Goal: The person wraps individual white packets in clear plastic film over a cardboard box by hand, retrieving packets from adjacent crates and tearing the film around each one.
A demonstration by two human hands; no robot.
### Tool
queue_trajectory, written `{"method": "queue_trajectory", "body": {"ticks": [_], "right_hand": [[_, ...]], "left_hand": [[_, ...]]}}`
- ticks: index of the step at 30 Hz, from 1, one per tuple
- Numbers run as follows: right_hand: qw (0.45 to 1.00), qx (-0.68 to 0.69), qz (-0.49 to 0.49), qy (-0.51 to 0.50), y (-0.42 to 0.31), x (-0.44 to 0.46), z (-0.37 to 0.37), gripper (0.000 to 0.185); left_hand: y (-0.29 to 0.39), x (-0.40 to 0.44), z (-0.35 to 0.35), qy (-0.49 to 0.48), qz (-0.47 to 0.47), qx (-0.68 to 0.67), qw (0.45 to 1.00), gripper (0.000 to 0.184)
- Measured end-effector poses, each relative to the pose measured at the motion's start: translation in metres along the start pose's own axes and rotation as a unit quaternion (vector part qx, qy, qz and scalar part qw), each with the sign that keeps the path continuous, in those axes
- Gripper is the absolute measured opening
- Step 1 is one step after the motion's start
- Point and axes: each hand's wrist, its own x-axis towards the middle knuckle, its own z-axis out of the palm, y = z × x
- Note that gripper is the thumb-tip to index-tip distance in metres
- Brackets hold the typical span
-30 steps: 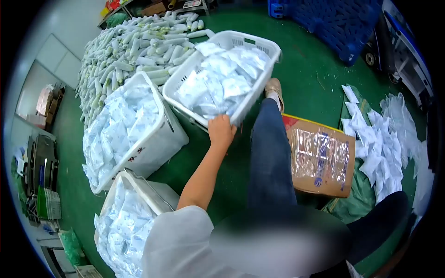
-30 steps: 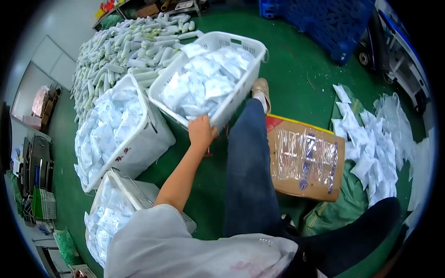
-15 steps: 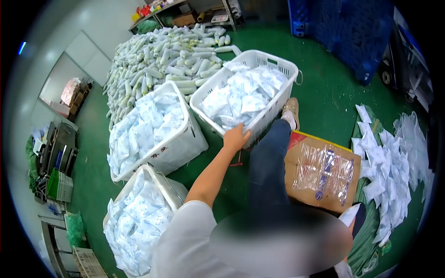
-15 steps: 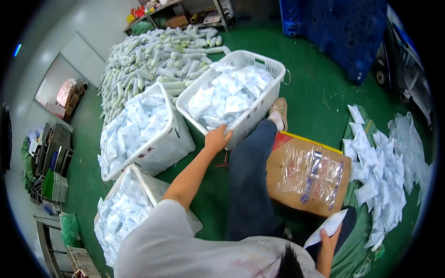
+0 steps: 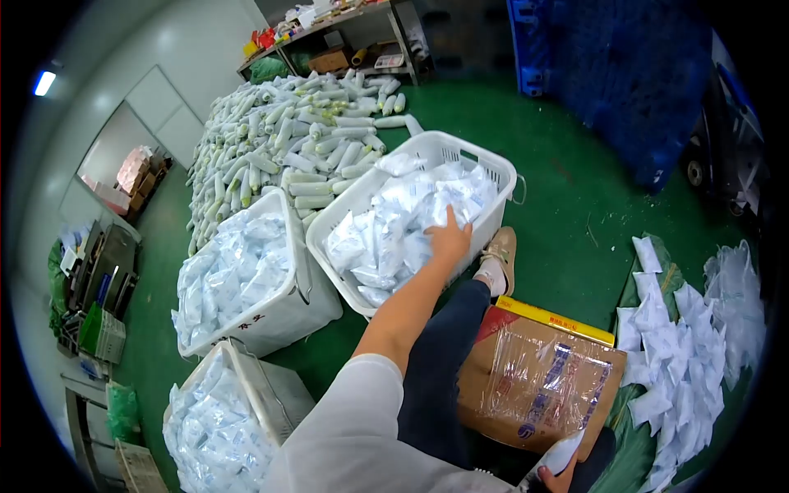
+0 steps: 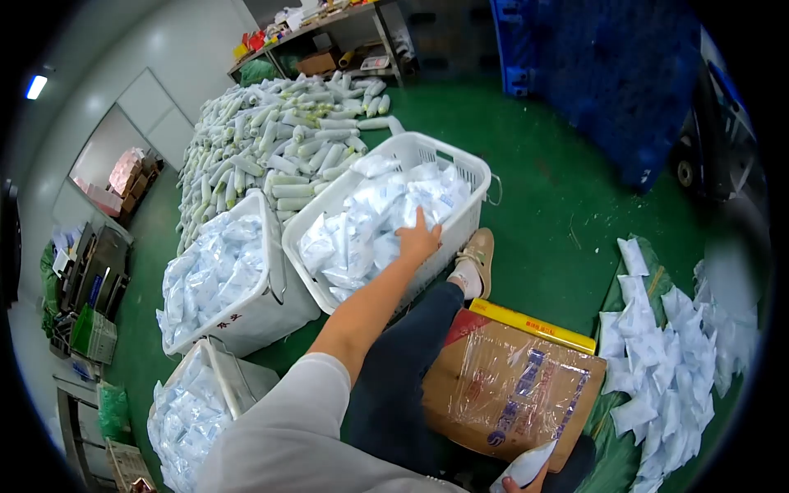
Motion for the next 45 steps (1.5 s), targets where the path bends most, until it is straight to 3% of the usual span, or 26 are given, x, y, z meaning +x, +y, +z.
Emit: {"method": "queue_trajectory", "body": {"ticks": [2, 4, 6, 7, 10, 12, 14, 15, 17, 18, 19, 20, 22, 24, 26, 28, 30, 32, 35, 37, 38, 39, 40, 41, 43, 45], "right_hand": [[1.000, -0.019, 0.013, -0.009, 0.004, 0.008, 0.002, 0.084], [0.999, -0.037, 0.017, -0.017, 0.004, 0.020, 0.006, 0.083], [0.998, -0.062, 0.017, -0.023, 0.005, 0.030, 0.001, 0.083], [0.992, -0.104, 0.055, -0.051, 0.024, 0.039, -0.007, 0.110], [0.998, 0.005, -0.045, -0.042, 0.000, 0.046, 0.001, 0.107], [0.999, -0.011, -0.009, -0.038, -0.010, 0.051, 0.004, 0.105], [0.999, -0.026, 0.015, -0.034, -0.017, 0.059, 0.003, 0.103], [0.999, -0.030, 0.022, -0.033, -0.018, 0.062, 0.001, 0.102], [0.998, -0.032, 0.034, -0.030, -0.019, 0.067, -0.002, 0.100], [0.998, -0.037, 0.040, -0.030, -0.021, 0.068, -0.003, 0.099], [0.998, -0.040, 0.049, -0.029, -0.023, 0.068, -0.003, 0.098], [0.997, -0.047, 0.055, -0.028, -0.025, 0.070, -0.001, 0.098], [0.997, -0.048, 0.060, -0.023, -0.024, 0.073, 0.000, 0.096], [0.997, -0.047, 0.060, -0.017, -0.025, 0.074, 0.001, 0.094], [0.997, -0.040, 0.060, -0.012, -0.023, 0.074, 0.000, 0.092], [0.998, -0.028, 0.059, -0.013, -0.023, 0.076, -0.006, 0.091], [0.998, -0.020, 0.053, -0.013, -0.022, 0.078, -0.011, 0.089], [0.999, -0.011, 0.044, -0.008, -0.017, 0.077, -0.010, 0.087], [0.999, -0.001, 0.037, 0.000, -0.009, 0.071, -0.006, 0.085], [0.999, 0.003, 0.040, 0.002, -0.009, 0.067, -0.003, 0.083], [0.999, 0.008, 0.040, 0.001, -0.007, 0.067, -0.004, 0.083], [0.999, 0.010, 0.038, -0.001, -0.006, 0.068, -0.001, 0.082], [0.999, 0.012, 0.037, -0.001, -0.006, 0.067, -0.001, 0.081], [0.999, 0.018, 0.031, -0.003, -0.004, 0.066, -0.005, 0.080], [0.999, 0.028, 0.028, 0.000, -0.001, 0.063, -0.008, 0.079], [0.999, 0.037, 0.031, -0.006, 0.000, 0.061, -0.005, 0.078]], "left_hand": [[0.005, 0.030, 0.003, -0.018, 0.033, 0.065, 0.997, 0.082], [0.020, 0.050, -0.008, -0.004, -0.009, 0.046, 0.999, 0.080], [0.003, 0.070, -0.016, 0.006, 0.039, -0.025, 0.999, 0.069], [-0.001, 0.085, -0.026, 0.017, 0.068, -0.061, 0.996, 0.065], [0.041, 0.074, -0.116, 0.043, 0.152, 0.194, 0.968, 0.054], [0.043, 0.092, -0.161, 0.151, 0.130, 0.161, 0.967, 0.052], [-0.008, 0.134, -0.171, 0.172, -0.015, 0.122, 0.977, 0.070], [-0.061, 0.166, -0.132, 0.178, -0.098, -0.025, 0.979, 0.079], [-0.060, 0.181, -0.106, 0.143, -0.145, -0.080, 0.976, 0.095], [-0.030, 0.164, -0.111, 0.103, -0.120, 0.013, 0.987, 0.100], [-0.039, 0.189, -0.093, 0.071, -0.013, 0.051, 0.996, 0.093], [-0.043, 0.218, -0.075, 0.007, 0.062, 0.018, 0.998, 0.090], [-0.017, 0.238, -0.071, 0.044, 0.055, -0.025, 0.997, 0.084], [-0.021, 0.225, -0.095, -0.036, 0.048, -0.177, 0.982, 0.076], [-0.057, 0.256, -0.047, 0.061, 0.108, 0.110, 0.986, 0.071], [-0.033, 0.172, -0.083, -0.018, 0.055, 0.197, 0.979, 0.075], [-0.068, 0.139, -0.076, 0.011, 0.104, 0.280, 0.954, 0.071], [-0.095, 0.121, -0.087, 0.051, 0.077, 0.200, 0.975, 0.064], [-0.112, 0.158, -0.068, 0.254, 0.037, -0.032, 0.966, 0.061], [-0.014, 0.161, -0.094, 0.241, 0.182, -0.230, 0.925, 0.059], [0.042, 0.142, -0.111, 0.215, 0.323, -0.163, 0.907, 0.059], [0.078, 0.126, -0.102, 0.212, 0.307, -0.038, 0.927, 0.058], [0.086, 0.118, -0.066, 0.078, 0.206, -0.030, 0.975, 0.065], [0.083, 0.101, -0.047, 0.151, 0.256, -0.090, 0.950, 0.065], [0.077, 0.094, -0.018, 0.228, 0.234, -0.084, 0.941, 0.058], [0.050, 0.080, -0.032, 0.118, 0.286, -0.027, 0.950, 0.066]]}}
